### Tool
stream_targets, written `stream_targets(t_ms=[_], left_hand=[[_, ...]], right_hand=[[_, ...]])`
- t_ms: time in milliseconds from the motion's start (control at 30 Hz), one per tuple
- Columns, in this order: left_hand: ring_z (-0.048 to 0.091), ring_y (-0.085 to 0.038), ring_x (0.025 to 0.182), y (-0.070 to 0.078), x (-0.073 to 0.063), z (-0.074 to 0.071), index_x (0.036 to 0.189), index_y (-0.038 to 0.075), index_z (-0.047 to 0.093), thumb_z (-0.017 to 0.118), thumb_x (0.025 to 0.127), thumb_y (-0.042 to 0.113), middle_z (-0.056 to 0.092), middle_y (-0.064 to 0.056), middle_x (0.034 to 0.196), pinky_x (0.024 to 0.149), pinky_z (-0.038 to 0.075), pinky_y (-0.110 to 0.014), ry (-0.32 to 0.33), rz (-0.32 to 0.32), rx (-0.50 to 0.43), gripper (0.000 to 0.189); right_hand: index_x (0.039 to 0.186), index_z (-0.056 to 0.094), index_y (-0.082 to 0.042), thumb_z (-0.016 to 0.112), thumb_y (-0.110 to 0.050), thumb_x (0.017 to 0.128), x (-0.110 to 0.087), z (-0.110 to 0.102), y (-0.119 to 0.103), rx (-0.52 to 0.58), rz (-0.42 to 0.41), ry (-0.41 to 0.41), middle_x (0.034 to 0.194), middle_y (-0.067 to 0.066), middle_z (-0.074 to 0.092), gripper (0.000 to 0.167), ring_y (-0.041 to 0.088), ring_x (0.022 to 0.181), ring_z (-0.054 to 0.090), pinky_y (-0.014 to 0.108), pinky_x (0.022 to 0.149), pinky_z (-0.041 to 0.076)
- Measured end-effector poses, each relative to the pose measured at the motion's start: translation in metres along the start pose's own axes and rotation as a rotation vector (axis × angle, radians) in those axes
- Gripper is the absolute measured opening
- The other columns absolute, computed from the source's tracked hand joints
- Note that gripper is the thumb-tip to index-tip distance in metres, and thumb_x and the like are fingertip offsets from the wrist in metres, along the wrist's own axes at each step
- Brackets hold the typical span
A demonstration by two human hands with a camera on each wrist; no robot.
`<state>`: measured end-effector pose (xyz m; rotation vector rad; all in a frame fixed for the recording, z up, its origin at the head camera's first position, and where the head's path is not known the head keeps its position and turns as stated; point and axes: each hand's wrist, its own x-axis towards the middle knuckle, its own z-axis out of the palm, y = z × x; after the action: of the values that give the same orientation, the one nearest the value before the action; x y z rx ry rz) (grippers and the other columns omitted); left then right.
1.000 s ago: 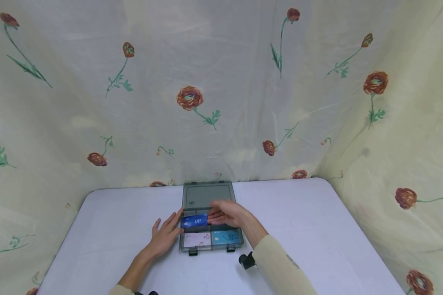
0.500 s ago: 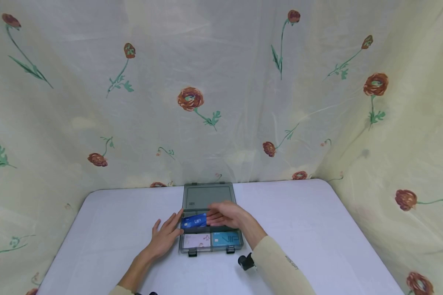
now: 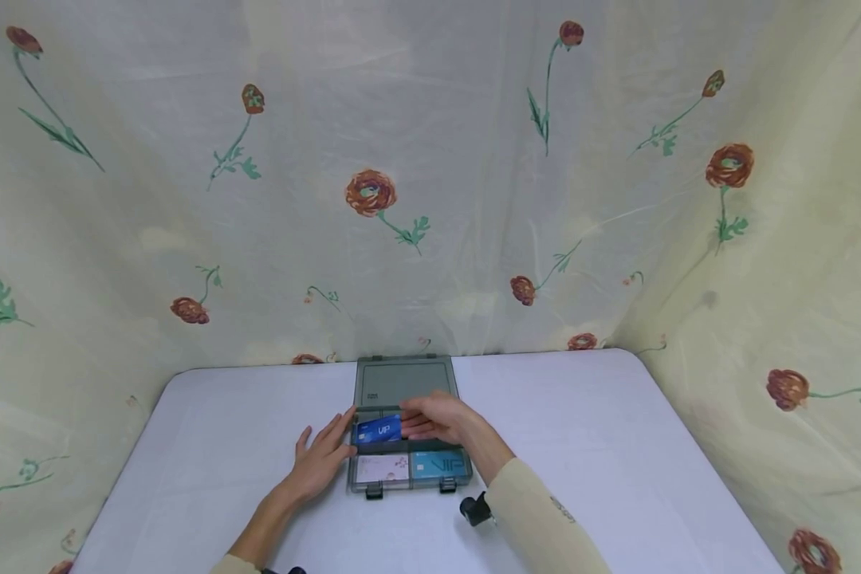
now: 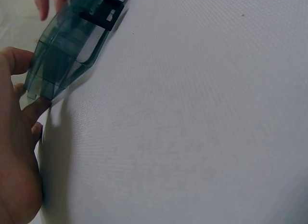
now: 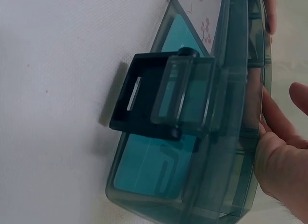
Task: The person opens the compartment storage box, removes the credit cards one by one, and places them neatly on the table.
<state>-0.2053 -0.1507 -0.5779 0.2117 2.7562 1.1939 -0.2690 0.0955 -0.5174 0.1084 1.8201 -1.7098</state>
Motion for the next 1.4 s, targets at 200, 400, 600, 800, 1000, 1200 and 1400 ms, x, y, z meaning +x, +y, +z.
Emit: stream_targets(t_ms=[200,400,600,800,1000,1200,1400], left_hand=[[0.021,-0.032,0.153,-0.0001,-0.0016,-0.0003,0.161,0.021,0.027,0.053,0.099,0.024,0.035,-0.009,0.161,0.119,-0.012,-0.060,-0.003,-0.005,-0.008,0.067],[0.021,-0.032,0.153,-0.0001,-0.0023,0.0001,0.161,0.022,0.027,0.052,0.100,0.025,0.034,-0.009,0.162,0.119,-0.012,-0.059,-0.002,-0.009,-0.011,0.066],[0.021,-0.033,0.153,0.0003,-0.0019,0.0013,0.161,0.021,0.027,0.052,0.099,0.024,0.033,-0.010,0.162,0.118,-0.012,-0.059,0.004,-0.012,-0.018,0.066],[0.021,-0.033,0.153,0.0007,-0.0009,0.0017,0.161,0.021,0.027,0.051,0.099,0.024,0.035,-0.010,0.161,0.118,-0.012,-0.060,0.005,-0.006,-0.006,0.067],[0.020,-0.033,0.153,0.0012,0.0000,0.0017,0.161,0.021,0.027,0.052,0.099,0.025,0.036,-0.010,0.161,0.118,-0.013,-0.060,0.002,-0.006,-0.007,0.067],[0.021,-0.034,0.153,0.0010,-0.0004,0.0010,0.161,0.021,0.027,0.052,0.099,0.025,0.037,-0.010,0.160,0.118,-0.012,-0.060,0.004,-0.001,-0.001,0.067],[0.021,-0.033,0.153,0.0007,-0.0002,0.0013,0.161,0.020,0.027,0.051,0.099,0.025,0.038,-0.010,0.160,0.118,-0.012,-0.060,0.006,-0.003,0.002,0.066]], right_hand=[[0.117,0.067,0.006,0.064,-0.019,0.099,0.0000,0.0004,0.0018,-0.004,-0.002,-0.002,0.103,0.021,0.071,0.031,0.024,0.083,0.074,0.034,0.081,0.061],[0.115,0.068,0.008,0.066,-0.017,0.097,-0.0015,0.0014,0.0012,-0.010,-0.004,0.003,0.094,0.017,0.071,0.031,0.020,0.077,0.073,0.032,0.078,0.061],[0.110,0.070,0.007,0.068,-0.014,0.096,-0.0014,0.0023,0.0017,-0.024,-0.008,0.017,0.088,0.013,0.071,0.026,0.017,0.072,0.070,0.030,0.074,0.061],[0.108,0.070,0.006,0.067,-0.012,0.096,-0.0011,0.0008,0.0019,-0.037,-0.004,0.026,0.084,0.008,0.068,0.022,0.013,0.070,0.064,0.022,0.067,0.056],[0.108,0.070,0.004,0.066,-0.013,0.097,-0.0011,0.0002,0.0003,-0.034,0.005,0.043,0.083,0.007,0.067,0.021,0.012,0.069,0.062,0.018,0.063,0.053],[0.106,0.071,0.004,0.067,-0.012,0.096,-0.0002,-0.0002,-0.0005,-0.038,0.013,0.059,0.081,0.007,0.068,0.019,0.012,0.068,0.063,0.019,0.062,0.053],[0.108,0.071,0.003,0.066,-0.013,0.096,-0.0058,-0.0017,-0.0018,-0.057,-0.009,0.074,0.083,0.008,0.069,0.021,0.013,0.069,0.063,0.019,0.062,0.053]])
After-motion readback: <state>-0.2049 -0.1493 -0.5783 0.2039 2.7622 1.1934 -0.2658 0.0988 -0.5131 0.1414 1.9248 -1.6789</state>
